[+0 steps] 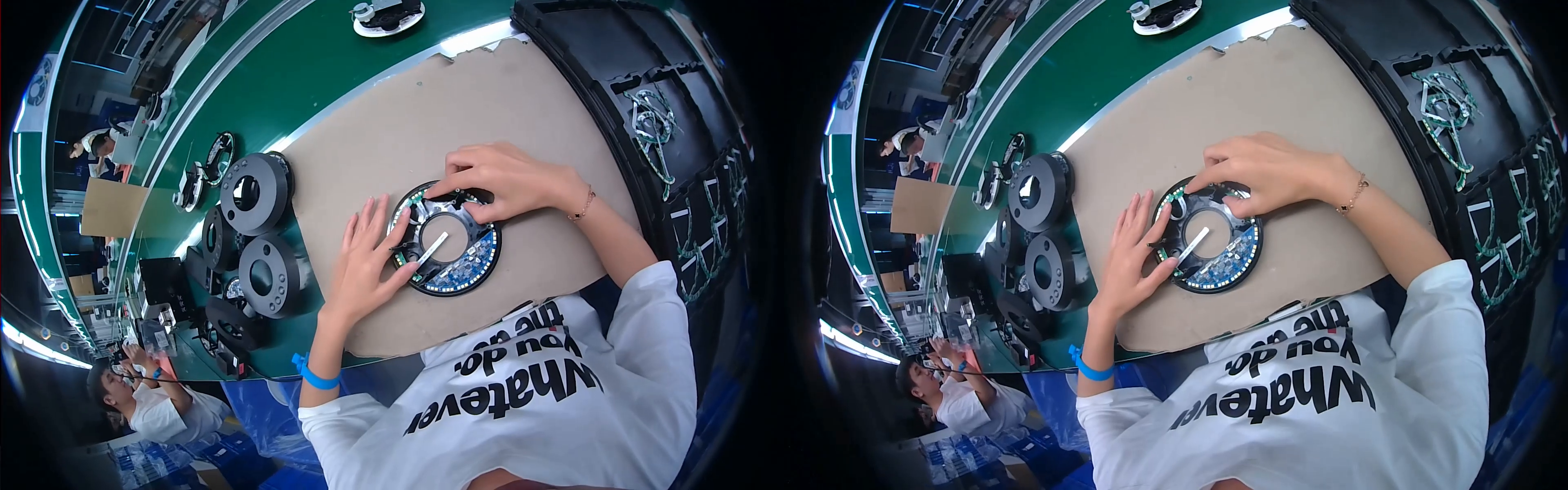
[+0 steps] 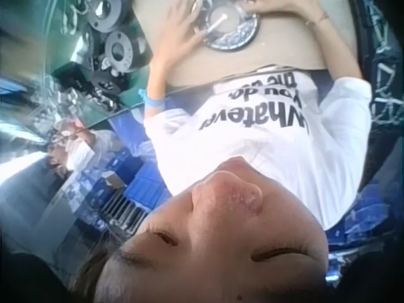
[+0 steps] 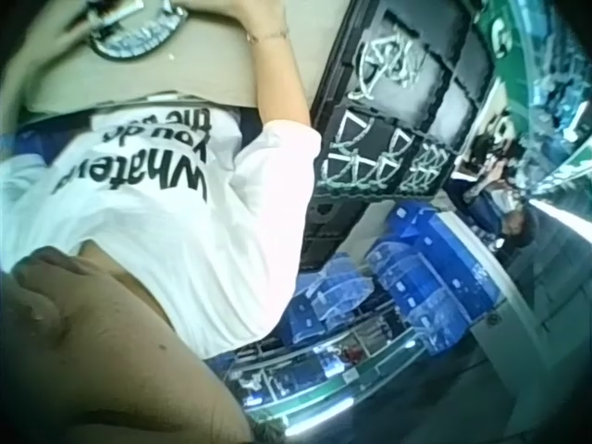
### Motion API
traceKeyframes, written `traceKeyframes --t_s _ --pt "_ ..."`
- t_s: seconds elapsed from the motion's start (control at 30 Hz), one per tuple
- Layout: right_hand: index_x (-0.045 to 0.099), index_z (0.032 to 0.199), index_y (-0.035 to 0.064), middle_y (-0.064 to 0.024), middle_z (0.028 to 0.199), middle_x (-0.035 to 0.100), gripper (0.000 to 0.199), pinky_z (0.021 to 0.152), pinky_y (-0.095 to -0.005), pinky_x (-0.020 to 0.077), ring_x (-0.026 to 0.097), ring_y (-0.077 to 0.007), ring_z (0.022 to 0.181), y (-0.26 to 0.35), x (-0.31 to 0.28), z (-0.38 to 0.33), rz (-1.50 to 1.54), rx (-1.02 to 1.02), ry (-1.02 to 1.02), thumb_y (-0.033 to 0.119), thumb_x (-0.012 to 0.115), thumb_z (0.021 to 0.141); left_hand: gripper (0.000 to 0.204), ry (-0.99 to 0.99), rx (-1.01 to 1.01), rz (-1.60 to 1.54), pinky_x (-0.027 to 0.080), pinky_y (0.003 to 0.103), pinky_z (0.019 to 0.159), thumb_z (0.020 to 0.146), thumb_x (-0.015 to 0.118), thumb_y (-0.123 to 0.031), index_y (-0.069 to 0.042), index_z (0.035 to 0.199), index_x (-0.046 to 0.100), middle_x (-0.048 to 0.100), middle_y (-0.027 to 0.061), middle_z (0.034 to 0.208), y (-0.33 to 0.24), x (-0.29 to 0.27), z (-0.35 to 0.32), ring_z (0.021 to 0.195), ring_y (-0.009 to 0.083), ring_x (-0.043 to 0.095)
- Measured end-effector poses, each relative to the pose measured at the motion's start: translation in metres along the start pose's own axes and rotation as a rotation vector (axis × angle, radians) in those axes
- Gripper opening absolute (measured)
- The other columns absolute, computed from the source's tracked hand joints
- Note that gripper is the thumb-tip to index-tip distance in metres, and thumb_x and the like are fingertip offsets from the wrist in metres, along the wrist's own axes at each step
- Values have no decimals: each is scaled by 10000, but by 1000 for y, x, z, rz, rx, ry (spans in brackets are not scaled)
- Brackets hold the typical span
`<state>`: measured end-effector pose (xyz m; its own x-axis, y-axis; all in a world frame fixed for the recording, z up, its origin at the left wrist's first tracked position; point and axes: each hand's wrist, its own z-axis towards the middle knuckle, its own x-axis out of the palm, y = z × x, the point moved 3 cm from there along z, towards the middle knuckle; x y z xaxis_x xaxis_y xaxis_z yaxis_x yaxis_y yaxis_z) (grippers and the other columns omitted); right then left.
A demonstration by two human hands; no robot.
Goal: The person assembles circular LED lights by taking circular plastic housings and curved LED circuit strips, fitting and pressing the strips into the housings by hand, and placing the assembled units onto the conveyor line.
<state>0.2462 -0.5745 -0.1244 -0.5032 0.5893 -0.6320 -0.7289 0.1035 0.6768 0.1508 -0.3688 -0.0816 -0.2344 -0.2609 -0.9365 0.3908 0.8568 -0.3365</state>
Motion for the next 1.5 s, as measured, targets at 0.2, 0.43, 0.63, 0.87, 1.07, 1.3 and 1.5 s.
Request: traceKeyframes --t_s 0.2,0.43,0.63,0.87,1.07,1.3,1.5 --pt "629 1027 98 -65 761 535 406 622 -339 449 538 -241 732 -1 7 3 -42 -46 -116 92 594 623 575 14 26 -16 183 508 1060 796 607 -306 -144 1325 451 275 180 1438 5 1 -5 1324 386 245" --pt "650 912 86 -54 746 565 264 577 -365 456 568 -241 724 3 10 7 -75 -9 -114 111 604 653 523 3 14 21 185 507 1057 830 569 -243 -144 1328 446 293 184 1427 4 -2 -9 1324 388 241" --pt "645 899 75 -61 732 590 246 596 -368 457 570 -245 733 4 6 9 -91 -53 -91 142 616 664 489 -19 -33 15 162 508 1056 851 536 -216 -175 1330 444 143 246 1457 3 -3 -13 1299 485 156" --pt "645 892 77 -64 713 621 241 598 -367 458 573 -245 731 6 9 13 -76 -33 -78 155 624 665 495 2 -131 125 88 485 1051 815 583 -227 -225 1299 480 3 246 1463 2 -10 -15 1233 471 141" --pt "648 895 72 -75 710 628 247 595 -370 461 580 -248 725 10 13 18 -77 -12 -59 152 621 664 473 -17 -68 223 198 457 1024 788 611 -232 -230 1255 529 172 170 1449 3 -20 -19 1204 442 183" --pt "648 866 56 -91 741 621 239 629 -371 460 573 -250 763 15 11 20 -65 -23 -67 235 632 707 539 60 -193 -130 391 342 877 767 611 -102 -143 1293 499 487 120 1054 2 -19 -15 949 270 436" --pt "644 850 74 -67 823 517 230 748 -326 437 489 -238 830 26 3 27 53 30 36 286 641 761 667 -108 -172 -438 506 321 692 725 631 34 -126 1338 421 608 127 896 11 -21 10 692 222 594"
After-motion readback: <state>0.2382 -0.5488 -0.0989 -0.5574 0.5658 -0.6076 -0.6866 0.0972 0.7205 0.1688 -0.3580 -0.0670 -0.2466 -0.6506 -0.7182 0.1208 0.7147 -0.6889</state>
